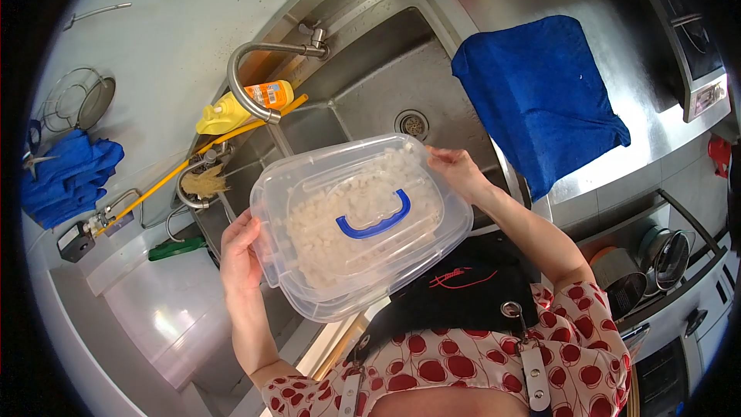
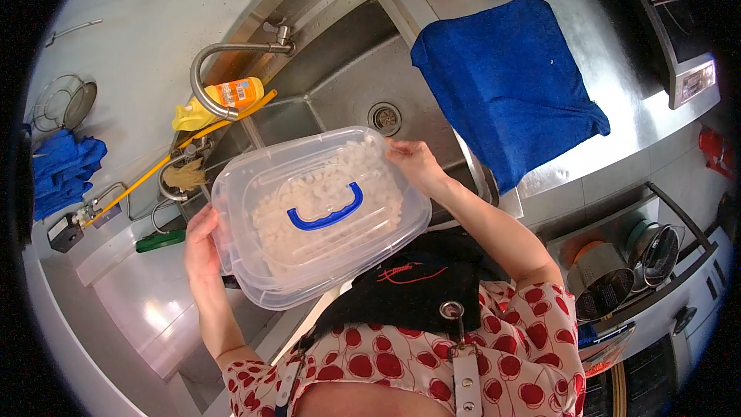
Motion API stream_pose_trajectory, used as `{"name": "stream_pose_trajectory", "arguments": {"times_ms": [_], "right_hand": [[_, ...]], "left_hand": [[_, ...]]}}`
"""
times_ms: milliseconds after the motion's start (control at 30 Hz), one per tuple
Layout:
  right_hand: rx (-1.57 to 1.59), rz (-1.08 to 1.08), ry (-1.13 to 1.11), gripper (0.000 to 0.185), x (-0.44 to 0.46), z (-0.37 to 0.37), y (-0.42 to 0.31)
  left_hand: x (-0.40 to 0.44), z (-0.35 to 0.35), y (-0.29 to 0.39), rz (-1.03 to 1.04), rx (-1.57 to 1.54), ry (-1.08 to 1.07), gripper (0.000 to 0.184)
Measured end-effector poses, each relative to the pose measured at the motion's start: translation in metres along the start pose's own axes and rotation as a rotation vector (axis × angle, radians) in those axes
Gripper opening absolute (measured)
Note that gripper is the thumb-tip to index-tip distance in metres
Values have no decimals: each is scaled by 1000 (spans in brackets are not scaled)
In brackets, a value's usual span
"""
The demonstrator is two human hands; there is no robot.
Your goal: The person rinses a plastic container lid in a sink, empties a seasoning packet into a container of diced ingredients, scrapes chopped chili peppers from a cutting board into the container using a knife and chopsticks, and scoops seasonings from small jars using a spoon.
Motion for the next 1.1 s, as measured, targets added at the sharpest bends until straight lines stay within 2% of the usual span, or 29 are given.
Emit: {"name": "stream_pose_trajectory", "arguments": {"times_ms": [200,600,1100], "right_hand": [[-118,29,88,35,9,-4,6],[-106,109,48,39,14,4,-2],[-142,80,11,38,16,4,-3]], "left_hand": [[4,-3,-6,-23,4,-2,38],[10,-16,-12,-45,-5,15,37],[9,-21,-15,-38,-29,5,37]]}}
Point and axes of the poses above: each hand's wrist, its own x-axis towards the middle knuckle, its own z-axis out of the palm, y = z × x, the point moved 3 cm from there along x, towards the middle knuckle, and after that the axes turned 15 degrees about z, right-handed, at the moved point
